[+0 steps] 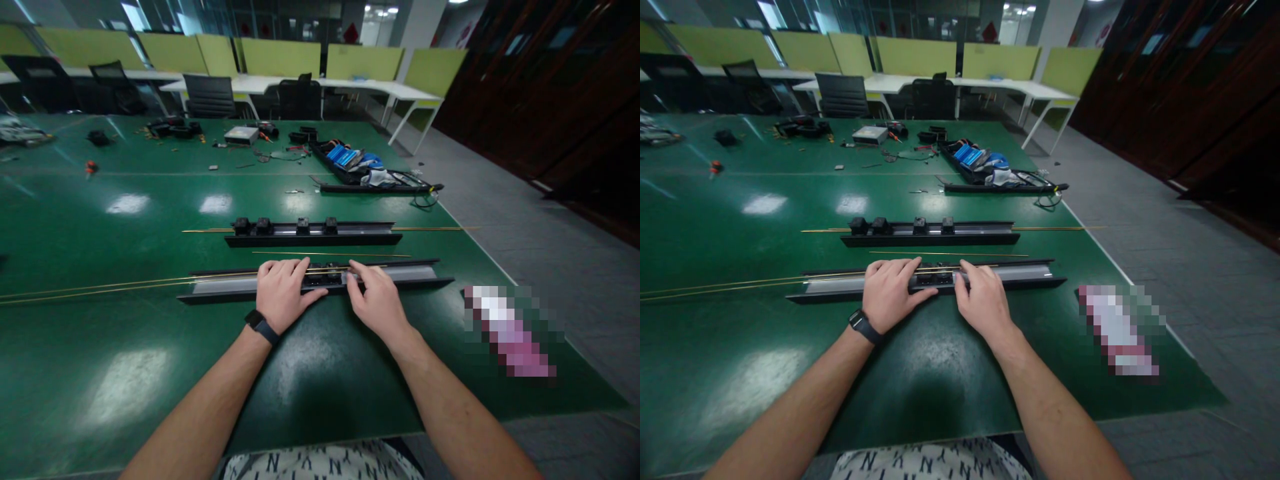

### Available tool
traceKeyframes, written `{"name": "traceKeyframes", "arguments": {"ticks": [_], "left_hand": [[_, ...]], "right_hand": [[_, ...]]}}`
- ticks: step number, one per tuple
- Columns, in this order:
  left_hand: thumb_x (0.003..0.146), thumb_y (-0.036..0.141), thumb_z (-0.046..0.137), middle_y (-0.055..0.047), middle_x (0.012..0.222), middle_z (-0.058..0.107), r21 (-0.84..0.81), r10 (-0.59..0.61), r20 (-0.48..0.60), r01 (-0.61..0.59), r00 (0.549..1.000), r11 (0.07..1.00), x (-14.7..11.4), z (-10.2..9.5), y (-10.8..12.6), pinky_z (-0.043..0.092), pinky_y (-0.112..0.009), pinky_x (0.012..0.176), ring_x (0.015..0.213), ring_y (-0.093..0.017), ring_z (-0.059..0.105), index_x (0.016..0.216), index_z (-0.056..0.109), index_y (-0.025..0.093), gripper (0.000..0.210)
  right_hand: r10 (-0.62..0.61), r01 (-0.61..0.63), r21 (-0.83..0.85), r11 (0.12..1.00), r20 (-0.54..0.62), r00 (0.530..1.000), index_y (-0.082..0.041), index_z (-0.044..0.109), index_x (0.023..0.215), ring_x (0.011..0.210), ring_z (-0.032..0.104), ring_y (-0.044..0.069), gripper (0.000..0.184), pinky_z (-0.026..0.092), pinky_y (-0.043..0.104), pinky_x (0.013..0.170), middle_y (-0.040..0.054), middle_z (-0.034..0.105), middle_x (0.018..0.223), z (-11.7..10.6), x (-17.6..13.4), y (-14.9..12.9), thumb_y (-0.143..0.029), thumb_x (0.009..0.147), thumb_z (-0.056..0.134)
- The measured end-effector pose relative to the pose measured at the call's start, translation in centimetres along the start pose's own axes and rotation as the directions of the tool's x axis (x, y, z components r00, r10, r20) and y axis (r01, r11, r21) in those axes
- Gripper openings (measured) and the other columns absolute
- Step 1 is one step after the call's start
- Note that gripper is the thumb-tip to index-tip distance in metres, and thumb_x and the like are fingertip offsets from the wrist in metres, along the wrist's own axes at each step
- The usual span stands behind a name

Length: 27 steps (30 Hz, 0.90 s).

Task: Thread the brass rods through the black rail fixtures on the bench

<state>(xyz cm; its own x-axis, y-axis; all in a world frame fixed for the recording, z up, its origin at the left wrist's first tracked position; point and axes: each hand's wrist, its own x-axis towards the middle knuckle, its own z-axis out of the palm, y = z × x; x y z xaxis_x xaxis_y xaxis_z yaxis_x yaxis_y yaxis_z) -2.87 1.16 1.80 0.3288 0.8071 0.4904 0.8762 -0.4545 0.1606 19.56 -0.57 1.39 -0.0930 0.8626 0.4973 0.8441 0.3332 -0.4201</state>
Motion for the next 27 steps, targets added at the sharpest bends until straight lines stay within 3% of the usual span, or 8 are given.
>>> {"name": "traceKeyframes", "arguments": {"ticks": [7,15,21,27], "left_hand": [[0.086,0.070,0.066,-0.014,0.119,0.074,-0.008,0.001,-0.012,-0.001,1.000,1.000,-0.1,0.2,-0.2,0.038,-0.050,0.098,0.110,-0.032,0.067,0.130,0.066,0.019,0.068],[0.085,0.070,0.066,-0.014,0.121,0.074,-0.008,-0.003,-0.011,0.003,1.000,1.000,-0.1,0.2,0.0,0.038,-0.050,0.099,0.111,-0.033,0.067,0.131,0.065,0.019,0.068],[0.086,0.069,0.067,-0.015,0.120,0.074,-0.013,-0.003,-0.013,0.003,1.000,1.000,-0.1,0.3,-0.1,0.038,-0.050,0.099,0.112,-0.033,0.066,0.131,0.065,0.019,0.068],[0.085,0.069,0.067,-0.015,0.121,0.073,-0.017,-0.006,-0.014,0.006,1.000,1.000,-0.1,0.3,-0.1,0.039,-0.051,0.099,0.111,-0.033,0.067,0.133,0.065,0.020,0.068]], "right_hand": [[0.099,-0.102,-0.034,0.994,-0.065,0.993,-0.015,0.068,0.123,0.099,0.069,0.028,0.035,0.052,0.045,0.095,0.0115,0.077,0.105,-0.1,0.1,0.5,-0.032,0.098,0.050],[0.000,0.000,0.010,1.000,0.047,0.999,-0.017,0.063,0.131,0.109,0.067,0.027,0.037,0.048,0.044,0.095,0.0119,0.074,0.117,0.3,-0.3,-0.5,-0.031,0.100,0.049],[0.069,-0.069,-0.004,0.998,-0.012,0.998,-0.017,0.062,0.131,0.108,0.067,0.028,0.037,0.047,0.047,0.097,0.0122,0.076,0.114,0.2,-0.3,-0.1,-0.030,0.099,0.050],[-0.005,0.004,0.015,1.000,0.051,0.999,-0.017,0.062,0.132,0.110,0.066,0.027,0.037,0.046,0.045,0.096,0.0122,0.074,0.119,0.6,-0.5,-0.8,-0.028,0.100,0.048]]}}
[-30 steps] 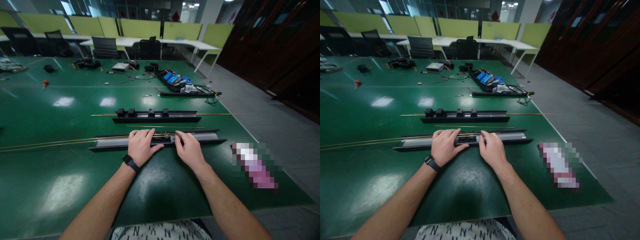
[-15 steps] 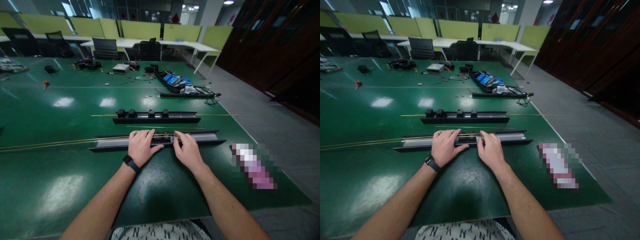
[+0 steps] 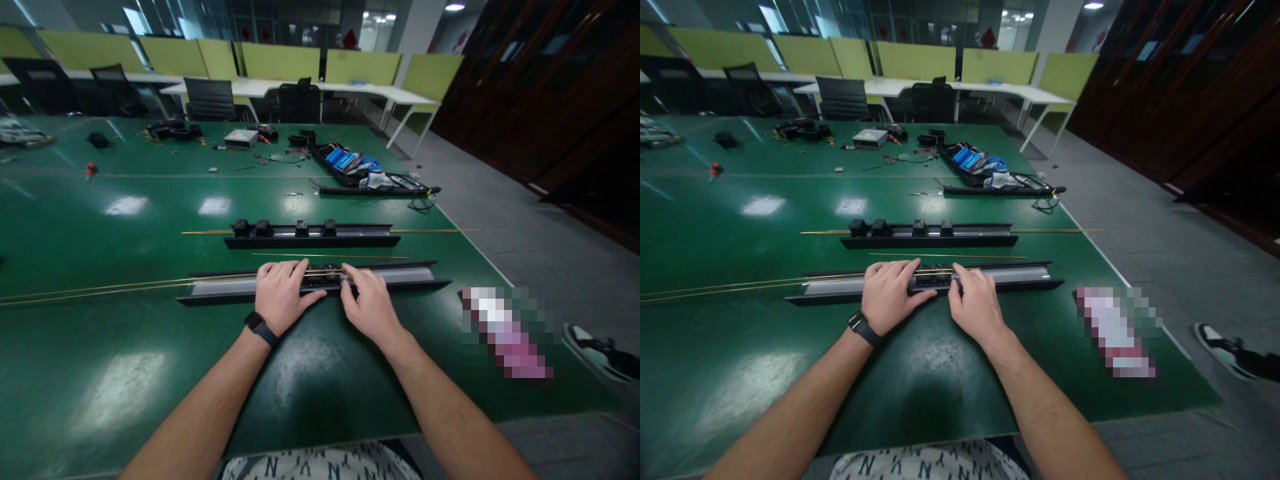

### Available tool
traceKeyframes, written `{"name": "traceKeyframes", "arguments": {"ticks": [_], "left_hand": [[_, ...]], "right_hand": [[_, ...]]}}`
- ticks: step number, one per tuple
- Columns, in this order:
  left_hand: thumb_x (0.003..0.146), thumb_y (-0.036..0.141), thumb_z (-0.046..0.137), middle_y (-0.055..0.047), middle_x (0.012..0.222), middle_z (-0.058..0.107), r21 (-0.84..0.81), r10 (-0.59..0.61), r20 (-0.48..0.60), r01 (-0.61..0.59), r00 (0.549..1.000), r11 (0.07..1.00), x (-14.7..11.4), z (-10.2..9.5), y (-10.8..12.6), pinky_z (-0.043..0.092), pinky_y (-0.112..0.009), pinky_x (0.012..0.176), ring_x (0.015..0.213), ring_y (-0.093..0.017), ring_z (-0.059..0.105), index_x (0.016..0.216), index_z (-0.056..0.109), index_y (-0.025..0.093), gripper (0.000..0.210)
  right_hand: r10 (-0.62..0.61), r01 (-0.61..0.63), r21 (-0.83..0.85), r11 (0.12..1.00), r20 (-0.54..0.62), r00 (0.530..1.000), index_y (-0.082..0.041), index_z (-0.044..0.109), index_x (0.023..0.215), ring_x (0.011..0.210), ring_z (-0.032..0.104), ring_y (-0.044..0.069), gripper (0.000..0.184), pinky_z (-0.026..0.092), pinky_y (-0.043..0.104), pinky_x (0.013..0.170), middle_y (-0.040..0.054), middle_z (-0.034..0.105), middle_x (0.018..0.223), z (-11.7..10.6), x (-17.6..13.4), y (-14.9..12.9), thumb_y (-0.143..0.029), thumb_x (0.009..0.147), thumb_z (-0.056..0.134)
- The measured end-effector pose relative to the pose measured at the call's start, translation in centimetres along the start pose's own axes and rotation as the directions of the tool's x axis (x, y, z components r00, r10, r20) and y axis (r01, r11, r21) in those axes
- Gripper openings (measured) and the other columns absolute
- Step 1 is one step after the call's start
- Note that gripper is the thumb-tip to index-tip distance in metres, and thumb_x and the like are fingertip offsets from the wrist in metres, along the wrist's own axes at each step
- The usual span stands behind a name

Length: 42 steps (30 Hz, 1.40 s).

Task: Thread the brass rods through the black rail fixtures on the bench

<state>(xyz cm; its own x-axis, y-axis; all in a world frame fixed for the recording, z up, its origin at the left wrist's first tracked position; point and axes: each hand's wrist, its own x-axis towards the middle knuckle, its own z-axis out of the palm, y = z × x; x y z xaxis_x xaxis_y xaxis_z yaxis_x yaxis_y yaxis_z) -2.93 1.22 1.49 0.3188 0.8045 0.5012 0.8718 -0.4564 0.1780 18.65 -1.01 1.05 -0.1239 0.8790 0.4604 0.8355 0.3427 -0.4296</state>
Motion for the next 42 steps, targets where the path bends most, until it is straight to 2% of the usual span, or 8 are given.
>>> {"name": "traceKeyframes", "arguments": {"ticks": [3,10,16,25,35,42], "left_hand": [[0.086,0.069,0.067,-0.014,0.121,0.073,0.002,0.004,0.001,-0.004,1.000,1.000,0.02,-0.09,0.00,0.039,-0.050,0.099,0.111,-0.032,0.067,0.132,0.065,0.019,0.068],[0.085,0.069,0.067,-0.014,0.122,0.073,0.007,-0.006,0.006,0.006,1.000,1.000,-0.01,-0.11,0.08,0.038,-0.050,0.099,0.112,-0.032,0.066,0.132,0.065,0.020,0.068],[0.086,0.069,0.066,-0.014,0.123,0.073,0.006,-0.005,0.008,0.005,1.000,1.000,-0.03,-0.07,0.11,0.038,-0.050,0.100,0.113,-0.032,0.066,0.132,0.065,0.019,0.068],[0.086,0.069,0.066,-0.014,0.123,0.073,0.001,-0.006,0.007,0.006,1.000,1.000,-0.05,-0.15,0.11,0.038,-0.050,0.100,0.113,-0.032,0.066,0.131,0.065,0.019,0.067],[0.086,0.069,0.066,-0.014,0.123,0.073,0.000,0.000,0.013,0.000,1.000,1.000,-0.04,-0.08,0.03,0.037,-0.051,0.100,0.112,-0.032,0.066,0.131,0.065,0.019,0.067],[0.086,0.069,0.066,-0.014,0.122,0.073,-0.004,-0.003,0.005,0.003,1.000,1.000,-0.05,-0.12,0.08,0.038,-0.050,0.100,0.113,-0.032,0.066,0.131,0.065,0.020,0.067]], "right_hand": [[-0.008,0.008,0.000,1.000,0.021,1.000,-0.017,0.060,0.136,0.114,0.065,0.027,0.039,0.045,0.046,0.097,0.0128,0.073,0.122,0.00,-0.04,-0.20,-0.028,0.100,0.049],[0.051,-0.051,0.013,0.999,-0.026,0.998,-0.017,0.062,0.133,0.111,0.067,0.028,0.039,0.046,0.046,0.097,0.0125,0.074,0.119,0.06,0.10,0.23,-0.028,0.098,0.049],[-0.021,0.021,0.028,0.999,0.010,1.000,-0.018,0.061,0.134,0.111,0.066,0.026,0.039,0.045,0.044,0.097,0.0120,0.074,0.119,0.00,0.07,-0.49,-0.027,0.099,0.048],[0.028,-0.028,0.026,0.999,-0.006,1.000,-0.018,0.060,0.137,0.114,0.066,0.028,0.041,0.046,0.047,0.099,0.0134,0.073,0.124,-0.10,0.09,-0.33,-0.027,0.098,0.047],[-0.047,0.047,0.015,0.999,0.017,0.999,-0.017,0.058,0.140,0.114,0.065,0.027,0.043,0.046,0.045,0.098,0.0130,0.072,0.124,0.28,-0.11,-0.63,-0.026,0.098,0.048],[0.028,-0.027,0.013,1.000,-0.016,0.999,-0.016,0.059,0.137,0.114,0.066,0.028,0.042,0.045,0.048,0.101,0.0138,0.073,0.125,0.19,0.00,-0.40,-0.026,0.098,0.048]]}}
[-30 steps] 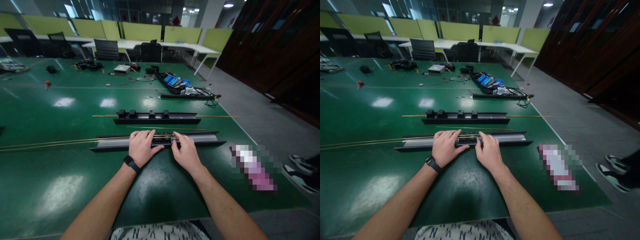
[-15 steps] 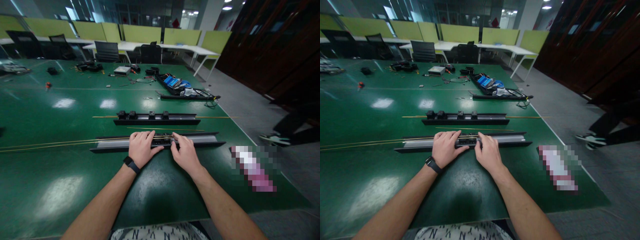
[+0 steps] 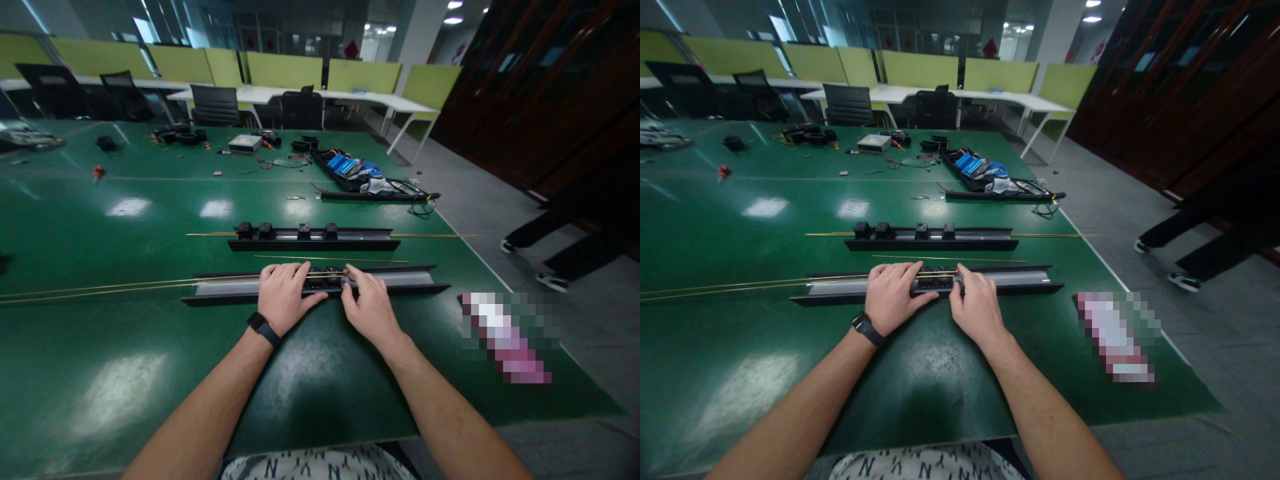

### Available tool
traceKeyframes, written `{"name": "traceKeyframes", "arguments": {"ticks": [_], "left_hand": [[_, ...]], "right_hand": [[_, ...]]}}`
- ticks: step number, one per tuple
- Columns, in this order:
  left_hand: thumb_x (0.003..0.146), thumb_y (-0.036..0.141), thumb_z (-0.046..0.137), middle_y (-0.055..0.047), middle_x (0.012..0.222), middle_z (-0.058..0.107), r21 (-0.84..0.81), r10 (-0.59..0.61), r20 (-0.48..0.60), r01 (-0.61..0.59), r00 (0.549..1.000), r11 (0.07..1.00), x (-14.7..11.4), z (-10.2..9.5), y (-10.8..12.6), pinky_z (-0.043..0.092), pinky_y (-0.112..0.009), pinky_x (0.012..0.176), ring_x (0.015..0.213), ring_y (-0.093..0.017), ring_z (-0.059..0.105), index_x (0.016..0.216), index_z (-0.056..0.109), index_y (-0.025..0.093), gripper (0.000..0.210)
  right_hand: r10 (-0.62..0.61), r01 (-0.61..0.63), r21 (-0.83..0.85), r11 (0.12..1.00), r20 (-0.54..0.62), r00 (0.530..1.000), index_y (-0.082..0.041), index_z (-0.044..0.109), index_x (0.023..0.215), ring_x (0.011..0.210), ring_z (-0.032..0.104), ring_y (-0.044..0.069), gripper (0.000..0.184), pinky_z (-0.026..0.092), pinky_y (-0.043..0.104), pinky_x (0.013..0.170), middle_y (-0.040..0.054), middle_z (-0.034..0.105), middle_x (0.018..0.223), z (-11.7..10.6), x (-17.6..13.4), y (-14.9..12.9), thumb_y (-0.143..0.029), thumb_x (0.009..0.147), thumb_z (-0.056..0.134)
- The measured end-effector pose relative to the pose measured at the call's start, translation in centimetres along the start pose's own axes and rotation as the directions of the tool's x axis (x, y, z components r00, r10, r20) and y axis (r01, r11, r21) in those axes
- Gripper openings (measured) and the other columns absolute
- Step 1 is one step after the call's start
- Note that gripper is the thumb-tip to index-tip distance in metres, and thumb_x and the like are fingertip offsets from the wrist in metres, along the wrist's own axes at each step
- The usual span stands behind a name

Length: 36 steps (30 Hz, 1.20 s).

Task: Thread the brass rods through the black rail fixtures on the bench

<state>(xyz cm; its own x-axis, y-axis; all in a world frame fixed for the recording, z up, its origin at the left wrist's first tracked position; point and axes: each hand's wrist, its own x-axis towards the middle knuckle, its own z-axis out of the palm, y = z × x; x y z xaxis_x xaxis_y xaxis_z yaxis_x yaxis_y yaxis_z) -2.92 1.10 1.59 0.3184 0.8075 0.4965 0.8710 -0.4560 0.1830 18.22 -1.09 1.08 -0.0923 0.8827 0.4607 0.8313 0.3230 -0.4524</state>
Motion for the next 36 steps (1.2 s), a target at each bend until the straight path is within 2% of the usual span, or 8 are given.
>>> {"name": "traceKeyframes", "arguments": {"ticks": [9,14,18,22,27,31,36], "left_hand": [[0.087,0.069,0.065,-0.014,0.122,0.073,0.006,0.004,-0.006,-0.004,1.000,1.000,0.07,0.00,0.02,0.038,-0.050,0.099,0.112,-0.032,0.066,0.131,0.065,0.019,0.066],[0.086,0.069,0.066,-0.014,0.122,0.073,0.004,0.002,-0.003,-0.002,1.000,1.000,0.00,-0.04,0.05,0.038,-0.050,0.099,0.112,-0.033,0.066,0.131,0.065,0.019,0.067],[0.086,0.069,0.066,-0.015,0.123,0.073,-0.001,-0.007,0.006,0.007,1.000,1.000,-0.01,0.00,0.07,0.038,-0.050,0.100,0.113,-0.033,0.066,0.131,0.065,0.020,0.066],[0.086,0.069,0.066,-0.016,0.123,0.073,-0.003,-0.011,0.004,0.011,1.000,1.000,0.03,0.02,0.06,0.037,-0.051,0.101,0.113,-0.033,0.065,0.132,0.066,0.021,0.066],[0.087,0.068,0.065,-0.015,0.122,0.073,-0.002,0.000,-0.003,0.000,1.000,1.000,-0.01,-0.02,0.03,0.038,-0.050,0.100,0.112,-0.033,0.066,0.131,0.065,0.020,0.065],[0.086,0.069,0.066,-0.015,0.121,0.073,0.005,-0.002,-0.001,0.002,1.000,1.000,0.01,-0.14,0.11,0.038,-0.050,0.099,0.111,-0.033,0.066,0.130,0.066,0.020,0.066],[0.086,0.068,0.067,-0.014,0.122,0.073,-0.004,-0.008,-0.007,0.008,1.000,1.000,-0.01,-0.08,0.12,0.038,-0.050,0.100,0.113,-0.032,0.066,0.131,0.065,0.020,0.066]], "right_hand": [[-0.091,0.091,0.005,0.996,0.033,0.995,-0.018,0.058,0.140,0.115,0.066,0.026,0.043,0.046,0.045,0.099,0.0120,0.073,0.123,-0.04,-0.11,-0.28,-0.026,0.098,0.049],[-0.026,0.026,0.012,1.000,-0.017,1.000,-0.017,0.057,0.139,0.114,0.067,0.026,0.043,0.045,0.046,0.101,0.0124,0.074,0.123,-0.12,-0.02,0.00,-0.026,0.097,0.049],[0.023,-0.023,0.019,1.000,-0.040,0.999,-0.018,0.062,0.130,0.113,0.068,0.027,0.037,0.046,0.047,0.102,0.0118,0.075,0.120,-0.22,0.13,0.24,-0.026,0.097,0.050],[0.003,-0.003,0.032,0.999,-0.023,1.000,-0.018,0.063,0.130,0.114,0.067,0.027,0.036,0.047,0.047,0.100,0.0120,0.074,0.122,-0.21,0.08,0.14,-0.027,0.097,0.051],[-0.075,0.074,0.037,0.997,0.023,0.997,-0.018,0.060,0.137,0.114,0.066,0.026,0.041,0.046,0.046,0.100,0.0122,0.073,0.122,-0.11,-0.05,-0.28,-0.027,0.098,0.050],[-0.016,0.016,0.031,0.999,-0.001,1.000,-0.020,0.060,0.137,0.114,0.066,0.027,0.041,0.046,0.047,0.100,0.0115,0.074,0.120,-0.28,-0.01,-0.29,-0.029,0.099,0.049],[0.008,-0.008,0.025,1.000,-0.003,1.000,-0.020,0.067,0.126,0.112,0.066,0.026,0.033,0.046,0.046,0.099,0.0102,0.075,0.119,-0.43,0.24,-0.06,-0.031,0.100,0.051]]}}
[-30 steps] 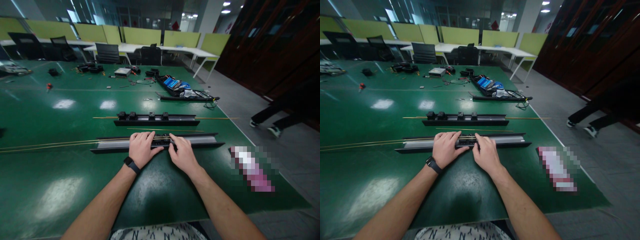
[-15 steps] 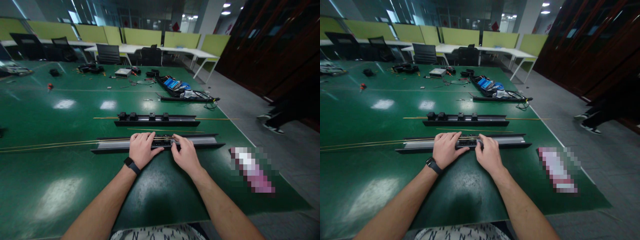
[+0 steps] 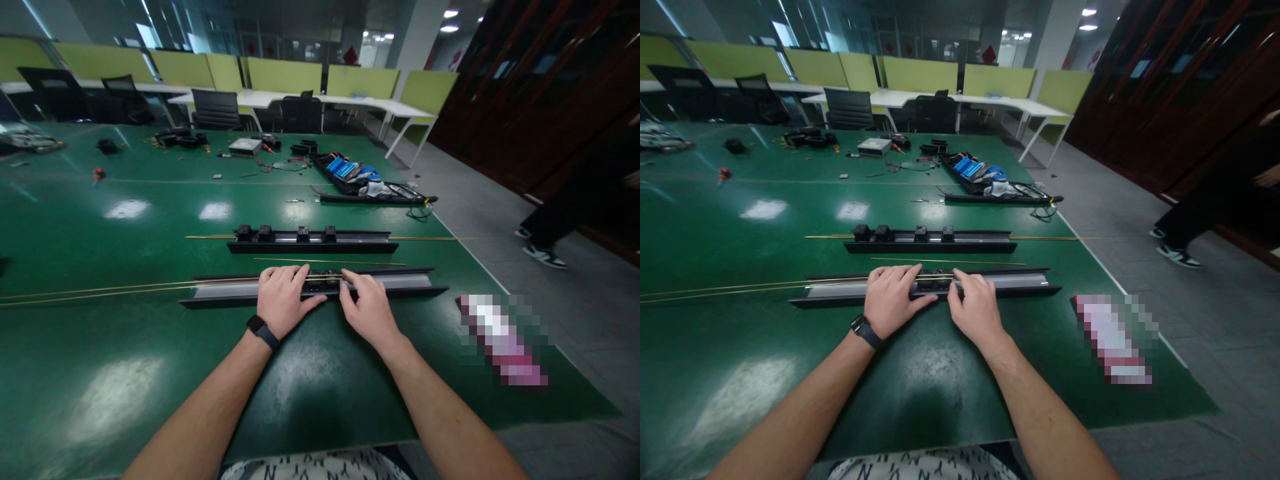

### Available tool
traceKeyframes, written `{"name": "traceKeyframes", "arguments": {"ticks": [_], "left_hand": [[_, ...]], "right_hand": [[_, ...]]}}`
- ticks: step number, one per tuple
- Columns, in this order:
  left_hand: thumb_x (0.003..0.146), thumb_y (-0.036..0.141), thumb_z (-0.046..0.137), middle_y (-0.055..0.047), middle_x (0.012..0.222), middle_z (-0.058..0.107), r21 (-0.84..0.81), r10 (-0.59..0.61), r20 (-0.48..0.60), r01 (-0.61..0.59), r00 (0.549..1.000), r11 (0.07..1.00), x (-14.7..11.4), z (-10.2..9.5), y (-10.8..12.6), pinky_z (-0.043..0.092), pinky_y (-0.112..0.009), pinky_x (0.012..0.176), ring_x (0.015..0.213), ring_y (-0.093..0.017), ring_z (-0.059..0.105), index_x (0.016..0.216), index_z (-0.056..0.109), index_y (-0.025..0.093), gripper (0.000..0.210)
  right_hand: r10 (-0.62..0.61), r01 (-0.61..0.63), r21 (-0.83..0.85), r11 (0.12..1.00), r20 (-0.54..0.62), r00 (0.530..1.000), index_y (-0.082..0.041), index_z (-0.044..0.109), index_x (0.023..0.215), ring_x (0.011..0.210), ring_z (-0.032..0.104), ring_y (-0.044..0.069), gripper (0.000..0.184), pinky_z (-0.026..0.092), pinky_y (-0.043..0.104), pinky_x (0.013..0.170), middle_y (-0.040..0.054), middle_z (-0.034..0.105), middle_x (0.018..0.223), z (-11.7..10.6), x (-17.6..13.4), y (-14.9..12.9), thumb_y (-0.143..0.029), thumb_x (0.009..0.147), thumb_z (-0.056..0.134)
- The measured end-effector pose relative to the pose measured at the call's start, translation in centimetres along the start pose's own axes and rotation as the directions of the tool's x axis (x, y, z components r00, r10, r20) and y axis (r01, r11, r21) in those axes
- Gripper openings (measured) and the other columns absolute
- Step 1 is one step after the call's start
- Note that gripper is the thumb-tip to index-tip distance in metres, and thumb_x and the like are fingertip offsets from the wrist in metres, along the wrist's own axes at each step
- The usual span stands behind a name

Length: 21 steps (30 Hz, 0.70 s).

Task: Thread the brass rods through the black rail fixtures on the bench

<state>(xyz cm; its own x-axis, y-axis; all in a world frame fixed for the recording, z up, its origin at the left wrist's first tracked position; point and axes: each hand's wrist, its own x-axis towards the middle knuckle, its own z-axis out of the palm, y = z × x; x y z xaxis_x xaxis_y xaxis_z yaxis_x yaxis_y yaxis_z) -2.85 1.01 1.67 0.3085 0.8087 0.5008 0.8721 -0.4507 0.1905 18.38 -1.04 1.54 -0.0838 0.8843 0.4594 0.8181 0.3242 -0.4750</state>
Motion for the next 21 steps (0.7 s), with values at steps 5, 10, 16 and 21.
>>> {"name": "traceKeyframes", "arguments": {"ticks": [5,10,16,21], "left_hand": [[0.085,0.067,0.068,-0.014,0.122,0.073,-0.003,0.004,-0.003,-0.004,1.000,1.000,-0.1,0.1,-0.1,0.038,-0.050,0.101,0.113,-0.032,0.066,0.131,0.065,0.021,0.065],[0.085,0.067,0.069,-0.014,0.121,0.073,0.016,0.006,0.000,-0.006,1.000,1.000,0.0,0.0,0.0,0.038,-0.050,0.099,0.112,-0.032,0.066,0.130,0.065,0.020,0.066],[0.084,0.067,0.070,-0.013,0.121,0.073,0.018,0.002,0.002,-0.002,1.000,1.000,0.0,0.0,0.0,0.038,-0.050,0.100,0.111,-0.032,0.066,0.130,0.065,0.021,0.066],[0.084,0.068,0.069,-0.014,0.121,0.074,0.019,0.001,0.002,-0.001,1.000,1.000,0.0,0.0,0.1,0.038,-0.050,0.100,0.111,-0.032,0.066,0.131,0.065,0.021,0.066]], "right_hand": [[0.087,-0.086,0.042,0.995,-0.026,0.996,-0.021,0.071,0.114,0.099,0.069,0.024,0.029,0.048,0.041,0.093,0.0073,0.077,0.105,0.2,0.8,-0.1,-0.038,0.101,0.052],[0.151,-0.150,0.087,0.985,-0.007,0.989,-0.022,0.072,0.097,0.088,0.067,0.022,0.028,0.047,0.035,0.082,0.0058,0.076,0.091,0.6,1.8,-0.1,-0.042,0.099,0.052],[0.259,-0.270,0.214,0.939,0.076,0.963,-0.023,0.068,0.086,0.075,0.065,0.018,0.027,0.044,0.029,0.071,0.0016,0.073,0.082,0.5,2.5,-0.3,-0.046,0.094,0.056],[0.274,-0.286,0.219,0.933,0.086,0.958,-0.022,0.066,0.084,0.066,0.059,0.015,0.029,0.041,0.028,0.067,0.0006,0.071,0.077,0.2,2.7,-0.5,-0.047,0.093,0.055]]}}
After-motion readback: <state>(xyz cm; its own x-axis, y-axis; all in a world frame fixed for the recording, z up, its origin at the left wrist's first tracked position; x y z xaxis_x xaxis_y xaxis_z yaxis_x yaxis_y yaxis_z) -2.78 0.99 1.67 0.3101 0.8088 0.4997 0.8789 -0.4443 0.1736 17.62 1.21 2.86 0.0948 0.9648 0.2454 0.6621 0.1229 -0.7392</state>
